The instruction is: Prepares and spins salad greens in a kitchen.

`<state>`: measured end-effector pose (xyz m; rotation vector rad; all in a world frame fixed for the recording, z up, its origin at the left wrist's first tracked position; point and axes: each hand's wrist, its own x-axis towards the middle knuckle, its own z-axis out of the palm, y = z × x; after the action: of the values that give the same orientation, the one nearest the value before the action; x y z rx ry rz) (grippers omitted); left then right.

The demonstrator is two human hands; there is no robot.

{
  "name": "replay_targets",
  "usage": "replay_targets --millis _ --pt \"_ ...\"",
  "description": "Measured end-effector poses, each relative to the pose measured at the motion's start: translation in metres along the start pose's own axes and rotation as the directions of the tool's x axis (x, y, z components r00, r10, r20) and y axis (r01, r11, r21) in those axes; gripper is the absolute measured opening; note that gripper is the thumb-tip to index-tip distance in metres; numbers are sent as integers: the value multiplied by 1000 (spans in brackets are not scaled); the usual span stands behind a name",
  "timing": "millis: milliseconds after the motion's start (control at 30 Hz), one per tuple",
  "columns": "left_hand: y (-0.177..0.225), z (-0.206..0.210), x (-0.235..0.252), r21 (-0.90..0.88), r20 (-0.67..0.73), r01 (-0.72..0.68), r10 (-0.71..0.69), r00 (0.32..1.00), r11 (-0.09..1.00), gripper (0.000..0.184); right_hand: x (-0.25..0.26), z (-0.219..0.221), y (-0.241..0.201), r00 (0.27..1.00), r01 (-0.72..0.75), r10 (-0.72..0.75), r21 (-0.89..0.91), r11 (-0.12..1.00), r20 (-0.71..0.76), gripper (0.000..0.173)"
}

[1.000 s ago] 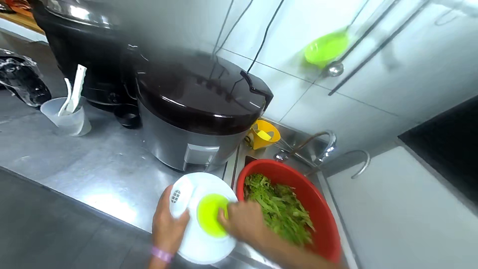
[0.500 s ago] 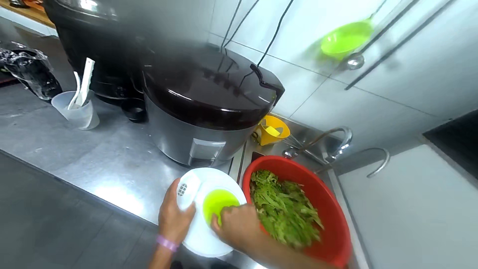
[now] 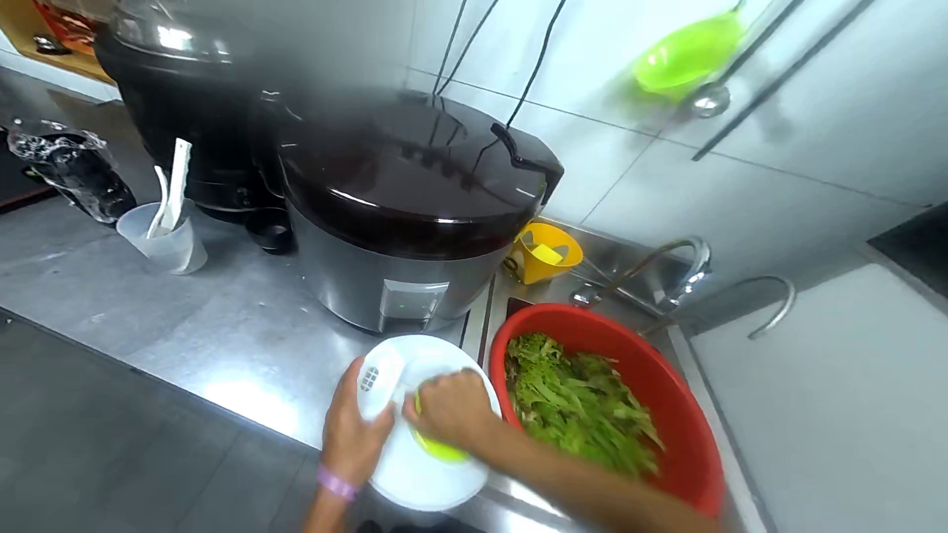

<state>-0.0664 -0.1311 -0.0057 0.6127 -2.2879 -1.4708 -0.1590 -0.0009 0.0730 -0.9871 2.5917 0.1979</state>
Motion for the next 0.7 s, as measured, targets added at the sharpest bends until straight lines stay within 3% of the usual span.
replay_targets --millis 67,167,300,400,467,533,600,700 --pt "2 2 -2 -2 -13 35 -35 999 999 81 12 -4 20 993 -116 116 -8 993 -14 63" --pt "3 5 -1 -24 -49 47 -48 998 999 81 -10 13 45 969 -213 209 -22 977 -135 66" --pt "2 4 2 -30 -45 27 -28 999 999 81 -47 23 21 991 -79 79 -1 997 -106 67" --pt "0 5 3 -38 -42 -5 3 999 999 83 -23 6 -2 1000 -9 10 78 997 -19 65" --pt "0 6 1 -35 -67 -6 4 998 999 85 0 1 2 996 -69 75 114 991 -46 66" --pt "3 7 1 -35 -103 6 -10 995 999 85 14 9 17 964 -159 185 144 977 -190 66" --pt "4 8 2 -17 -128 12 -15 992 1000 83 11 20 31 921 -227 266 162 960 -286 65" --pt "4 7 2 10 -141 18 -16 990 1000 82 -11 32 39 900 -279 326 192 941 -289 62"
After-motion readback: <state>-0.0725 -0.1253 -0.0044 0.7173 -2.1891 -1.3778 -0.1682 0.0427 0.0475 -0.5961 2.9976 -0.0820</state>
